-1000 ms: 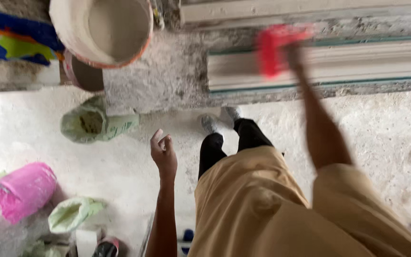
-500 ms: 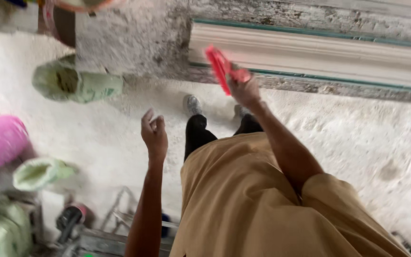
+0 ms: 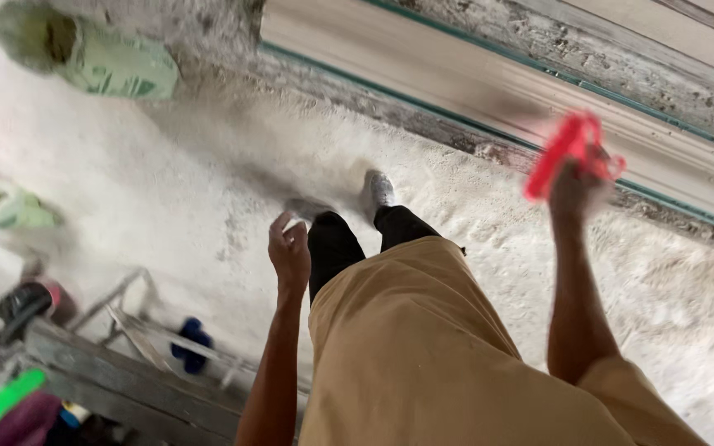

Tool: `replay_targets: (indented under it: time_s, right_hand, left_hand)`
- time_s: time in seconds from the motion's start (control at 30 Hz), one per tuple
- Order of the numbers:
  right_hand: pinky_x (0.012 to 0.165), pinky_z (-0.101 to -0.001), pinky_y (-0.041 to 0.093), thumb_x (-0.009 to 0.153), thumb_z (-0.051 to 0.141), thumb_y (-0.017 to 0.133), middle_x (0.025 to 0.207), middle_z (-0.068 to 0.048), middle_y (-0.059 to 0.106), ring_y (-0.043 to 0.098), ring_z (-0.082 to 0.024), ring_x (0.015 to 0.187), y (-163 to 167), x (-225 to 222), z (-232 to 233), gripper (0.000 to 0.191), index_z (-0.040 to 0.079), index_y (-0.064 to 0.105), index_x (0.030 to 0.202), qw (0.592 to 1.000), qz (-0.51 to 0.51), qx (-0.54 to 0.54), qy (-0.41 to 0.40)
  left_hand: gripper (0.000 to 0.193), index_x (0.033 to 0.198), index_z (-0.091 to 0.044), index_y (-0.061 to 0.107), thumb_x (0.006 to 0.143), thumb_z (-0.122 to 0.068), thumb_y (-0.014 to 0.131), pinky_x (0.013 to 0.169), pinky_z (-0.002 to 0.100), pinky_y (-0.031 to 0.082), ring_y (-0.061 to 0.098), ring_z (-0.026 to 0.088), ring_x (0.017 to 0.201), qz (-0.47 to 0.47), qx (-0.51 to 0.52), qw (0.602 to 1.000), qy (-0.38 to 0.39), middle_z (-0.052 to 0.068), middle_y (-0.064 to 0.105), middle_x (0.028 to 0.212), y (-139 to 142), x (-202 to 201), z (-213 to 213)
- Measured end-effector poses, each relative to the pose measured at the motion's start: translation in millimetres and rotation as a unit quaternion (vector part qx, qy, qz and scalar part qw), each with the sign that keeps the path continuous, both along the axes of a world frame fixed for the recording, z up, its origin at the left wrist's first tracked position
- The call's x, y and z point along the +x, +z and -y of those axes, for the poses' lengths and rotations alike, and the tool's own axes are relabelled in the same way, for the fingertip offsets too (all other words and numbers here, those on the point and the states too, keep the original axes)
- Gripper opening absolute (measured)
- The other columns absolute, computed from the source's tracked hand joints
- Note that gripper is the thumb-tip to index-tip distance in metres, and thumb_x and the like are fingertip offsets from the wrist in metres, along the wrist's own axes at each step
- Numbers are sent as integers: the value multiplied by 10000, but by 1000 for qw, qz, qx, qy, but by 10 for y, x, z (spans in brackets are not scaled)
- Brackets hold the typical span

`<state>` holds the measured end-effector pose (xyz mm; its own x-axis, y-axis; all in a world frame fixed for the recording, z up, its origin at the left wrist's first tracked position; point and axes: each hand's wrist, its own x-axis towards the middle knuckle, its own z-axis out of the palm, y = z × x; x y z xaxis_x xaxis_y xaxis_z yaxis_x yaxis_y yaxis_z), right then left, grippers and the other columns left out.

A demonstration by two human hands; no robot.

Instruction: The person handles long plaster cornice mold strips on a work table, then mixes plaster slurry in a bowl at a tap and fills a green cloth mold with the plaster mixture by hand. They return to the table and brush the mold strips with a red brush, then wipe along the table surface by hand.

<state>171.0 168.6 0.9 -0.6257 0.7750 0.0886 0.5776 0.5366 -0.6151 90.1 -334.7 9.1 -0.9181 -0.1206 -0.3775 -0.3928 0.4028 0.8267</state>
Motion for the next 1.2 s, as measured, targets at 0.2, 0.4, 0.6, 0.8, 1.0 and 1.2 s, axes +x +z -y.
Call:
replay_targets:
  time_s: [0.2,0.4,0.6,0.8,1.0,1.2]
  right_hand:
    - [862,-415,534,1056,114,526,957,-131,663,662,-247,839,-164,-1742,895,204,5,629,1195,958,-52,-94,267]
    - [770,-396,623,1002,190,561,1011,-104,704,686,-282,946,-336,-1529,884,315,136,692,1283,947,-73,66,307]
    - [848,-574,537,1044,278,519,1175,-201,677,668,-383,1005,-468,-327,-368,417,86,558,1412,965,91,95,227]
    - [861,-550,528,1068,494,618,1144,-308,646,661,-428,1015,-181,992,-1662,649,-109,531,1294,953,245,166,58]
    - [804,-545,535,1046,430,593,1072,-260,671,672,-405,952,-8,1500,-2347,498,-34,582,1225,967,205,151,18]
    - [747,-541,543,1025,367,567,1000,-213,695,683,-381,888,38,556,-1397,358,40,632,1156,978,147,77,129]
  left_hand:
    - [452,1420,53,517,1028,-154,602,866,301,562,670,190,1099,-33,1,998,56,154,612,1374,219,306,-84]
    - [440,1413,53,528,1025,-132,622,806,283,534,611,162,999,-58,3,988,144,138,610,1373,288,936,-30]
    - [464,1422,46,519,1011,-144,620,852,265,541,621,128,1042,-26,17,971,238,120,613,1367,65,2133,-207]
    - [461,1405,53,537,992,-133,627,774,271,531,587,134,907,42,72,941,327,128,643,1316,-305,3518,-701]
    - [447,1395,54,533,992,-115,629,730,244,527,605,97,885,40,88,952,291,126,650,1229,-330,4307,-1071]
    - [420,1381,42,557,998,-110,636,683,254,511,584,107,817,13,30,974,222,106,670,1116,-126,4186,-1370]
